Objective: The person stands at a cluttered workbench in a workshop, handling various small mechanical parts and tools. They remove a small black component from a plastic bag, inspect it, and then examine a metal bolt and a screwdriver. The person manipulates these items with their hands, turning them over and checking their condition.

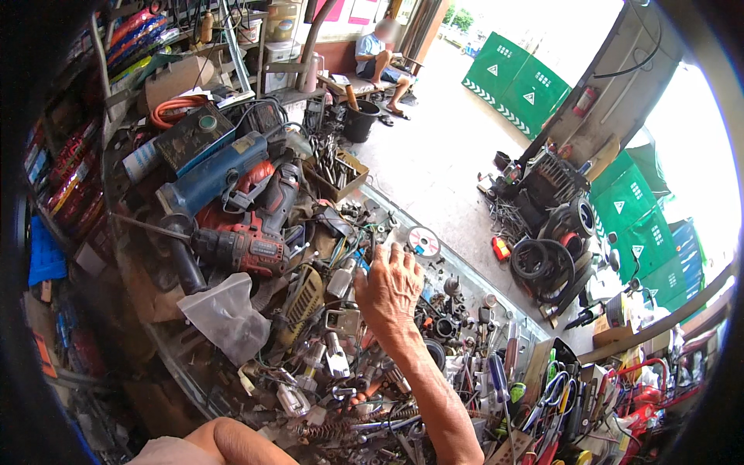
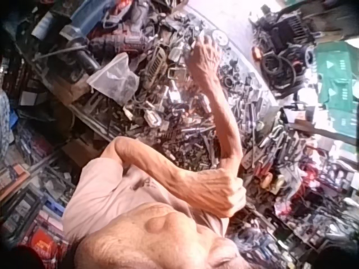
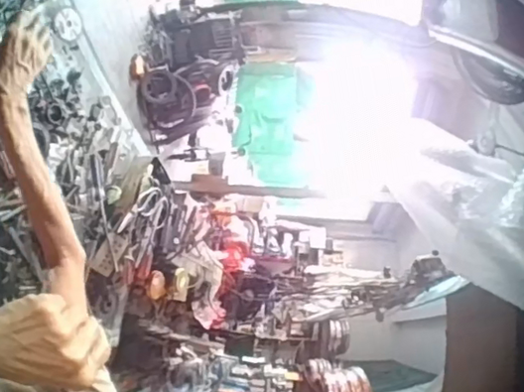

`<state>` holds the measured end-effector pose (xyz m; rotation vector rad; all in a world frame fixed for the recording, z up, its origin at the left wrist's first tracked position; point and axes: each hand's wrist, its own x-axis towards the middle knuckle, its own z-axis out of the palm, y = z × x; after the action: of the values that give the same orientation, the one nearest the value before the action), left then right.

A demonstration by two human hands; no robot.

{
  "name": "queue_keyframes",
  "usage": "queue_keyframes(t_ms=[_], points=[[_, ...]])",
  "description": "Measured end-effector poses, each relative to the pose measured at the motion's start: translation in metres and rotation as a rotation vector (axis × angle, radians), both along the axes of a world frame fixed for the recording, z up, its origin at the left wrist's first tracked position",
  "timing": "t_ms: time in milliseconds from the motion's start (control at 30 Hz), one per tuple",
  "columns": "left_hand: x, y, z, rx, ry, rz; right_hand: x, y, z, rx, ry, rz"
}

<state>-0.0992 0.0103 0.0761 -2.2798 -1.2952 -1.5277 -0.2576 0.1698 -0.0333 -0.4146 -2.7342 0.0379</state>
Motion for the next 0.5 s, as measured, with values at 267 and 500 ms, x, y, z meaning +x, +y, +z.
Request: queue_keyframes(t_ms=[267, 500], points=[[-0.01, -0.001, 0.004, 0.024, 0.0, 0.071, -0.004, 0.009, -0.014, -0.069, 0.016, 0.044], [-0.003, -0.001, -0.001, 0.018, 0.004, 0.032, -0.013, 0.013, -0.021, -0.146, 0.086, -0.012]])
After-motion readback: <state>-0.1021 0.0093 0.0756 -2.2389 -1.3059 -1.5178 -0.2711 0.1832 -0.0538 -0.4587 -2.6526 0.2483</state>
